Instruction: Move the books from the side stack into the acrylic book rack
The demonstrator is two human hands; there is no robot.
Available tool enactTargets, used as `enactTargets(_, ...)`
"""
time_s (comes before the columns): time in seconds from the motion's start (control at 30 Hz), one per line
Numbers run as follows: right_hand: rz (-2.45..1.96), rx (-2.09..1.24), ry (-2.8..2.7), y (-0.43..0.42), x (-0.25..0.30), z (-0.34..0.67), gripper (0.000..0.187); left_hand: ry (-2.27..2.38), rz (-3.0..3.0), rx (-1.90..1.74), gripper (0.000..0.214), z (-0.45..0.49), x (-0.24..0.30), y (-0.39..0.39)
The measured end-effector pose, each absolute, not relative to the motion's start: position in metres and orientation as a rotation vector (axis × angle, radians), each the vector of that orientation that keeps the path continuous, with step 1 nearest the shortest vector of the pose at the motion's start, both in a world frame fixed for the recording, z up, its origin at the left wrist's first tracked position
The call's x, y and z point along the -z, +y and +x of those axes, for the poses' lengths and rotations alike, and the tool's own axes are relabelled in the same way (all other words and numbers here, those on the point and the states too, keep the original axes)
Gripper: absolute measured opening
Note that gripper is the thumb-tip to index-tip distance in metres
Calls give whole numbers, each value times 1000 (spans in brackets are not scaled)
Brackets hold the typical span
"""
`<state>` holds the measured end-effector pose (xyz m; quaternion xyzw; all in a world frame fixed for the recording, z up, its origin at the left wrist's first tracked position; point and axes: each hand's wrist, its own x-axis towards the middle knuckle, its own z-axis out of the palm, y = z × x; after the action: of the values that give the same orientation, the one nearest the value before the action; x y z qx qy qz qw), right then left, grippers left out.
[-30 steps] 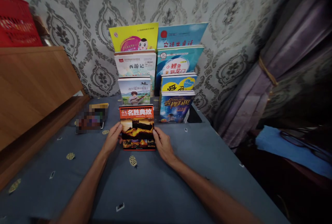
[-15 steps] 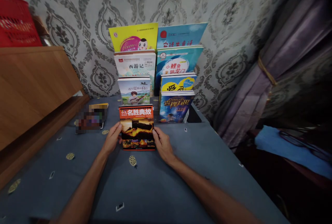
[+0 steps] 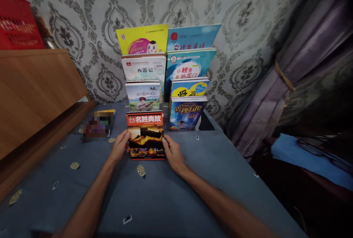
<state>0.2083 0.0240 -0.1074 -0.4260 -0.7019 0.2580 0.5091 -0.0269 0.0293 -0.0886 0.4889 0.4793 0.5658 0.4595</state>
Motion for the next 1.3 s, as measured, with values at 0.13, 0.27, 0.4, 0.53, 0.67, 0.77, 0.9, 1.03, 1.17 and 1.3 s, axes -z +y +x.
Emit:
enactTargets(0.13,-1022,-625,-1692,23,106,208,36,1170,1212,-1395,58,-27,89,29)
enactTargets(0.27,-1015,-627,-1686,24,106,208,36,1157,1222,-1403,56,-28,90,29)
enactTargets(0.4,-1023,-626,-1685,25,106,208,36,1166,1216,-1402,58,-28,91,30)
enactTargets(0.53,-1016,-651,-1691,24,106,208,37,1173,1216,-1417,61,-28,90,31)
enactTargets(0.67,-1008,-651,-1696,24,105,208,36,1157,1250,-1419,60,-29,88,31)
enactTargets(0.77,-1000,-625,-1700,26,103,209,35,1157,1260,-1438,60,-28,86,32)
enactTargets(0.9,-985,-583,-1704,31,98,212,33,1151,1322,-1468,58,-25,80,36)
enactTargets(1.03,-969,-532,-1709,40,90,213,32,1165,1414,-1518,52,-21,70,44)
enactTargets(1.17,-960,-500,-1715,53,80,211,33,1206,1520,-1593,44,-17,59,57)
enactTargets(1.3,-962,-460,-1711,70,65,207,34,1269,1621,-1729,35,-13,45,74)
